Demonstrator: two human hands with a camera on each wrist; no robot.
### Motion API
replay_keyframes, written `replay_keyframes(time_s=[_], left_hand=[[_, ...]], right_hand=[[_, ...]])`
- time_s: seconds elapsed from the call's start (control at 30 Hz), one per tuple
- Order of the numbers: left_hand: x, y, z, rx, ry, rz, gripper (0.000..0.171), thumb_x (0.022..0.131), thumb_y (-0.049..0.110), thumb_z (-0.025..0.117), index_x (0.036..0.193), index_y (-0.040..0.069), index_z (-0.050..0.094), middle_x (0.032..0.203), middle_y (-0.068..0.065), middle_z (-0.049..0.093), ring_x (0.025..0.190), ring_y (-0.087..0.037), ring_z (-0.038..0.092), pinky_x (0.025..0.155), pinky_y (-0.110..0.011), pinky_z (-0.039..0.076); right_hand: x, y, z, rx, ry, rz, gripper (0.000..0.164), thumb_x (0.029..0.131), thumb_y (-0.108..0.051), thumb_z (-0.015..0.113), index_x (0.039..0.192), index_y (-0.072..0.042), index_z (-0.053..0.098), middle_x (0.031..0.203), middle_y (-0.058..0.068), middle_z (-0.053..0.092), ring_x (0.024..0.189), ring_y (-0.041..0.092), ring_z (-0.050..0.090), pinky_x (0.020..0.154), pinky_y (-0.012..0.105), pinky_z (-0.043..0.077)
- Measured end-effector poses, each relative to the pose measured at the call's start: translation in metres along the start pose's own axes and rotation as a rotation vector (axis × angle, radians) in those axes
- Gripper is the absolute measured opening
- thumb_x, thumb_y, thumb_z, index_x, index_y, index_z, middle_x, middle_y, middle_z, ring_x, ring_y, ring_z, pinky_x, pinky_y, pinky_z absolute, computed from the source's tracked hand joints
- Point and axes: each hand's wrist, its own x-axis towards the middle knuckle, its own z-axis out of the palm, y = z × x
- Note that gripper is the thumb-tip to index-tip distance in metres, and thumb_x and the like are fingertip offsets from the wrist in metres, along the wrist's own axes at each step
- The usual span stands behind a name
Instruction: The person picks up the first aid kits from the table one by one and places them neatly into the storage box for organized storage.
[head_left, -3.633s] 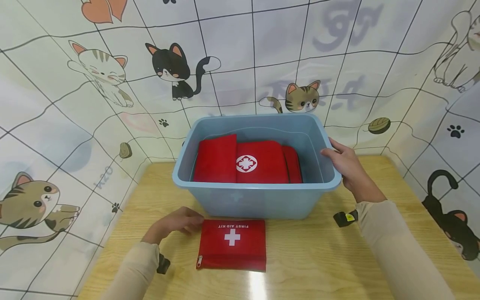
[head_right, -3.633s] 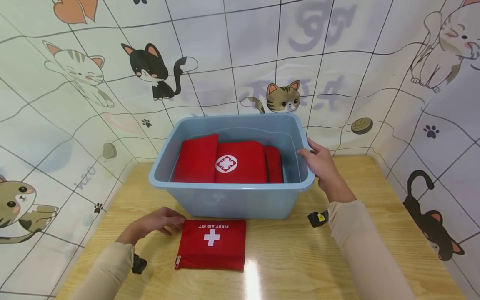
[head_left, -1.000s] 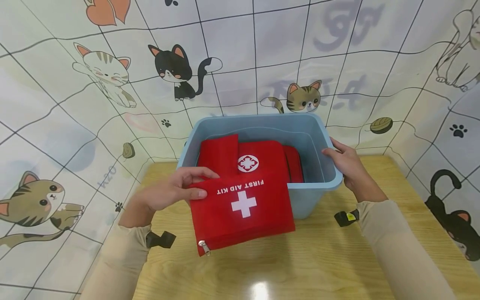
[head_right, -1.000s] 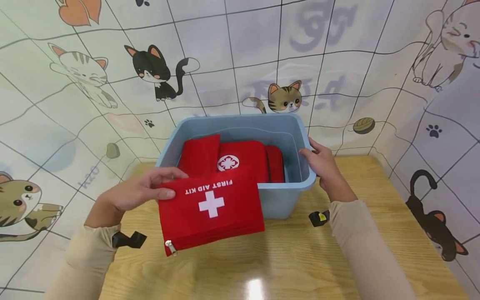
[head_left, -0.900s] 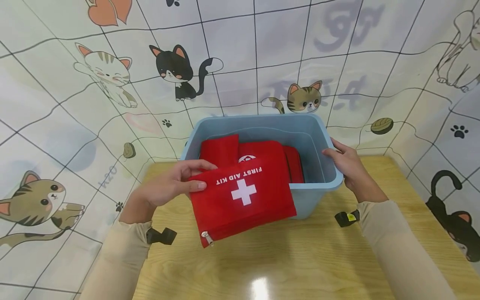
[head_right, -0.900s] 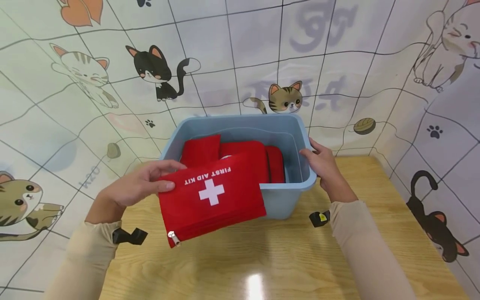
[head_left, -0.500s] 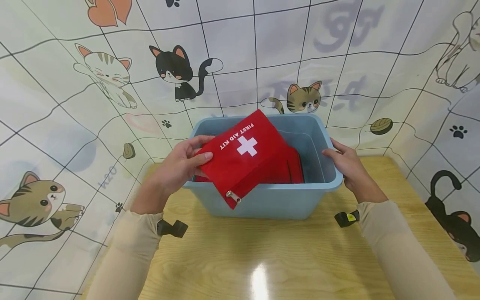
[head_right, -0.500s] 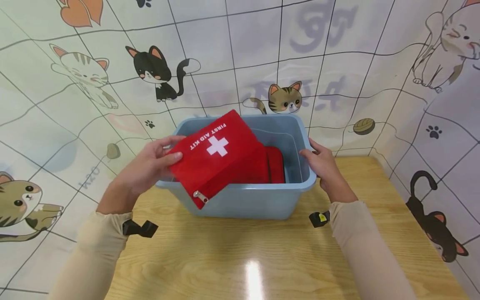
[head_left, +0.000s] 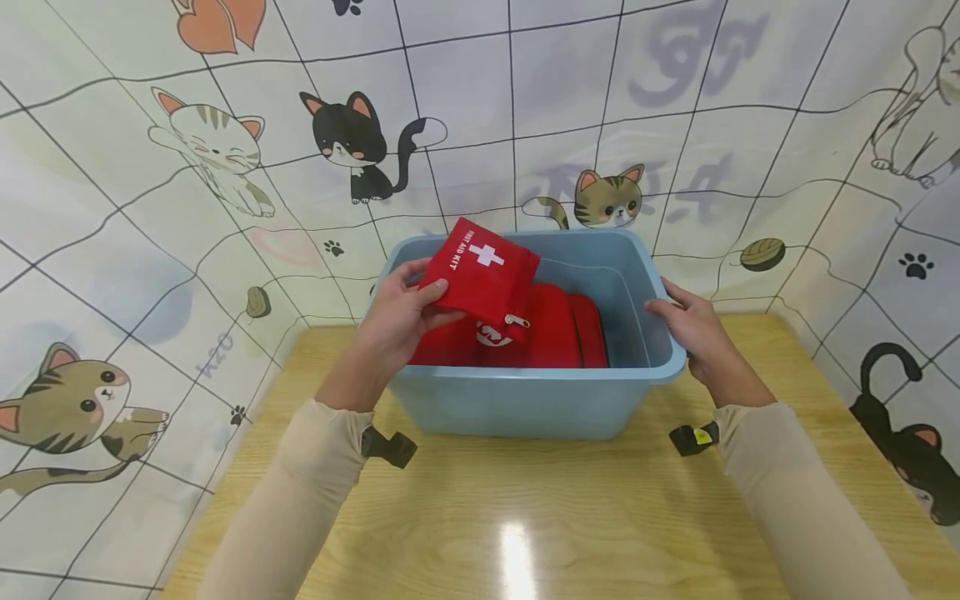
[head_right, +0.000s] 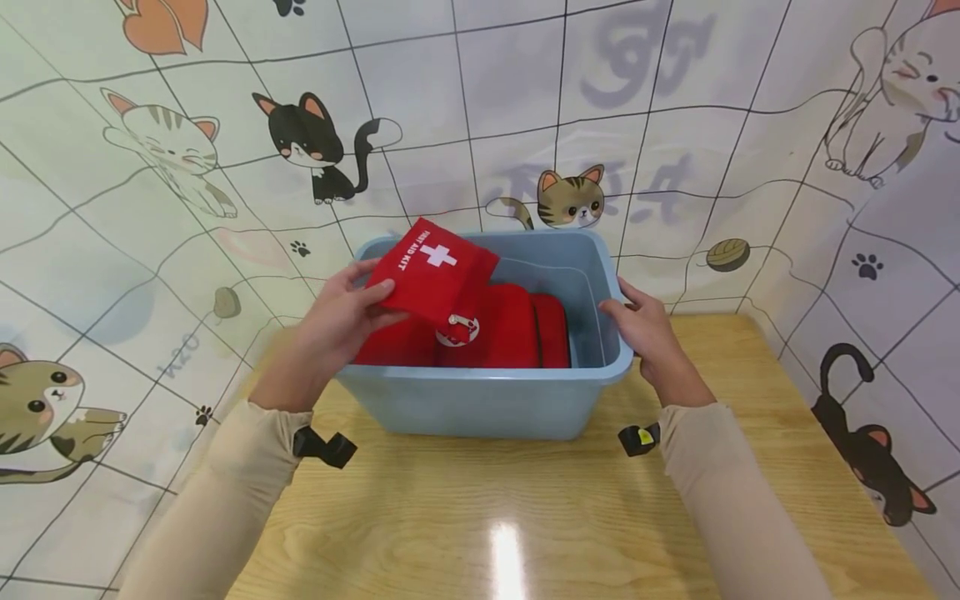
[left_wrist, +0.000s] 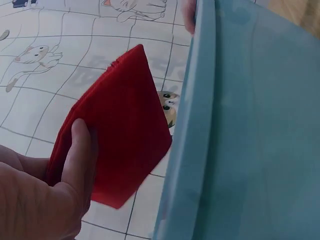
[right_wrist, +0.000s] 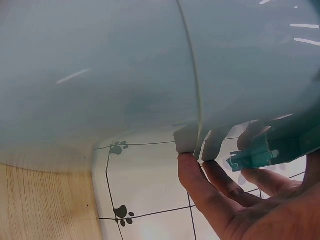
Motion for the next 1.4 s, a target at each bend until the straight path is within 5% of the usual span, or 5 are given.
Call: replay_keyframes(time_s=[0.47, 0.7, 0.97, 1.27, 1.4], left_hand=[[0.011, -0.024, 0.021, -0.024, 0.019, -0.089, 0.061, 0.095, 0.010, 0.067, 0.146, 0.015, 0.035, 0.142, -0.008, 0.044, 0.129, -0.028, 0.046, 0.095, -0.048, 0.053], [0.004, -0.023, 0.011, 0.397, -0.005, -0.111, 0.070, 0.087, 0.023, 0.076, 0.147, 0.024, 0.040, 0.141, -0.005, 0.048, 0.126, -0.026, 0.049, 0.096, -0.044, 0.053], [0.003, -0.019, -0.025, 0.742, -0.017, 0.107, 0.065, 0.092, 0.025, 0.069, 0.151, 0.022, 0.041, 0.152, -0.011, 0.043, 0.137, -0.031, 0.043, 0.098, -0.049, 0.051], [0.007, -0.022, -0.075, 0.927, 0.146, 0.424, 0.052, 0.097, 0.016, 0.059, 0.146, 0.005, 0.047, 0.145, -0.021, 0.050, 0.135, -0.040, 0.045, 0.104, -0.055, 0.044], [0.013, -0.026, -0.096, 1.004, 0.231, 0.489, 0.052, 0.097, 0.015, 0.059, 0.146, 0.004, 0.047, 0.145, -0.022, 0.050, 0.136, -0.040, 0.044, 0.107, -0.056, 0.040]], right_hand=[[-0.002, 0.000, -0.003, 0.006, -0.004, -0.008, 0.068, 0.103, -0.030, 0.048, 0.160, -0.022, 0.012, 0.163, 0.022, 0.015, 0.142, 0.051, 0.025, 0.108, 0.068, 0.029], [-0.003, 0.000, -0.001, 0.003, -0.004, -0.008, 0.068, 0.102, -0.030, 0.048, 0.160, -0.022, 0.013, 0.162, 0.022, 0.017, 0.141, 0.050, 0.026, 0.108, 0.068, 0.029], [-0.002, -0.001, 0.000, -0.003, -0.004, -0.004, 0.069, 0.102, -0.032, 0.048, 0.160, -0.022, 0.012, 0.161, 0.022, 0.019, 0.140, 0.049, 0.028, 0.108, 0.067, 0.030], [-0.007, -0.003, -0.009, -0.158, 0.012, -0.041, 0.070, 0.103, -0.043, 0.044, 0.160, -0.020, 0.010, 0.158, 0.028, 0.024, 0.137, 0.051, 0.033, 0.106, 0.066, 0.034], [-0.010, -0.004, -0.015, -0.223, 0.034, -0.108, 0.071, 0.104, -0.050, 0.035, 0.160, -0.020, 0.006, 0.163, 0.023, 0.013, 0.142, 0.052, 0.023, 0.109, 0.070, 0.024]])
